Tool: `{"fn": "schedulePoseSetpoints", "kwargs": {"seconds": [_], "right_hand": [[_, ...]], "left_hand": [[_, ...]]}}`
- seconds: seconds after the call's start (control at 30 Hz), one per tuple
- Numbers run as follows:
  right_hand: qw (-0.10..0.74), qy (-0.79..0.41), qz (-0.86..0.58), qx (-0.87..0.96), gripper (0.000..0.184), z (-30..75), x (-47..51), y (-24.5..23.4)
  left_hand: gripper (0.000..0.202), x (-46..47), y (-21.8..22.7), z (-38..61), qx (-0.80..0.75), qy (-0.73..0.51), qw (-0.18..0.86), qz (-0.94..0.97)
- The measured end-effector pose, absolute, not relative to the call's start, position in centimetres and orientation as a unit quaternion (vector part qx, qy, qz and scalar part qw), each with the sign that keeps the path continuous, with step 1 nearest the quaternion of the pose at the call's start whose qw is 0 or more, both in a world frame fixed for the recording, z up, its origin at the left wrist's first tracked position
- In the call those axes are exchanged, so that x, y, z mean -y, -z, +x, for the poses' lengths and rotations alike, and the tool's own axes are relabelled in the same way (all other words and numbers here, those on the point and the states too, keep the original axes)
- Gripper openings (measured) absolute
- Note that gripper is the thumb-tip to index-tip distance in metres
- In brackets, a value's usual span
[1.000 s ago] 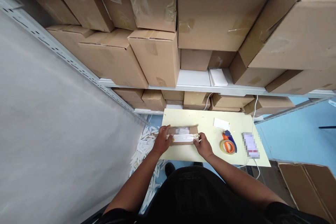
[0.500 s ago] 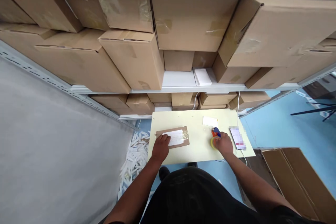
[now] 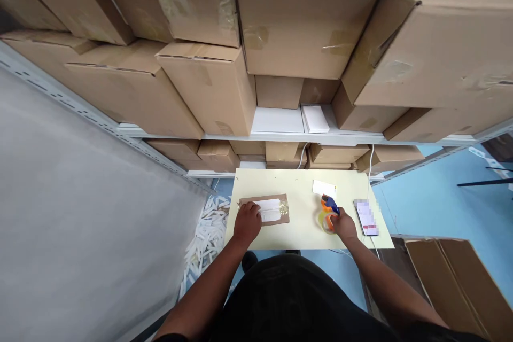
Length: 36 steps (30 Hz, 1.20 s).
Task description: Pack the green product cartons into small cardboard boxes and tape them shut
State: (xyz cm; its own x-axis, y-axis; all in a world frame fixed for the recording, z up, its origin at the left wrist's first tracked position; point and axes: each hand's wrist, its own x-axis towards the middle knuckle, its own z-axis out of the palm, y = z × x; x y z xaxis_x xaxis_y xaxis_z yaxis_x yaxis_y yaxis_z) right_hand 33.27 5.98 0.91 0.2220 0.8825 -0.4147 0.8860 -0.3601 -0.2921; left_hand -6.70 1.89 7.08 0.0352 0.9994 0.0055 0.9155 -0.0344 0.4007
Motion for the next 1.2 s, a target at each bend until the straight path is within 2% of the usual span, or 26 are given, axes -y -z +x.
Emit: {"fn": "schedulePoseSetpoints", "kwargs": {"seconds": [0.13,0.2,0.27,0.4,0.5,0.57,0.7,0.77,0.97,1.2], "right_hand": [[-0.207,0.287,0.663,-0.660,0.052,28.8,-6.1,-4.0],[-0.263,0.283,0.597,-0.703,0.056,25.4,-7.0,-5.9],[-0.282,0.270,0.552,-0.737,0.057,21.6,-8.1,-7.7],[-0.265,0.245,0.470,-0.806,0.057,15.4,-9.5,-10.0],[-0.241,0.219,0.428,-0.843,0.058,12.7,-9.5,-10.1],[-0.225,0.201,0.415,-0.858,0.057,11.7,-9.2,-9.8],[-0.182,0.170,0.403,-0.881,0.051,10.8,-8.7,-9.6],[-0.156,0.159,0.400,-0.889,0.050,10.6,-8.8,-9.8],[-0.112,0.138,0.421,-0.890,0.051,10.2,-9.0,-11.0],[-0.148,0.144,0.414,-0.887,0.048,10.3,-7.6,-10.6]], "left_hand": [[0.022,-2.9,-7.7,-6.5,-0.732,-0.199,0.281,0.587],[0.026,-3.5,-8.0,-6.9,-0.745,-0.235,0.360,0.510],[0.039,-4.0,-8.2,-7.5,-0.749,-0.258,0.400,0.461],[0.070,-4.4,-8.3,-9.4,-0.706,-0.336,0.533,0.322],[0.078,-4.1,-8.3,-10.4,-0.630,-0.390,0.633,0.226],[0.070,-3.7,-8.1,-10.6,-0.602,-0.412,0.647,0.222],[0.036,-2.8,-7.5,-10.4,-0.599,-0.450,0.617,0.240],[0.026,-2.6,-7.3,-10.2,-0.614,-0.454,0.598,0.244],[0.023,-2.5,-6.9,-10.7,-0.611,-0.444,0.584,0.298],[0.025,-2.0,-6.0,-11.1,-0.626,-0.413,0.572,0.333]]}}
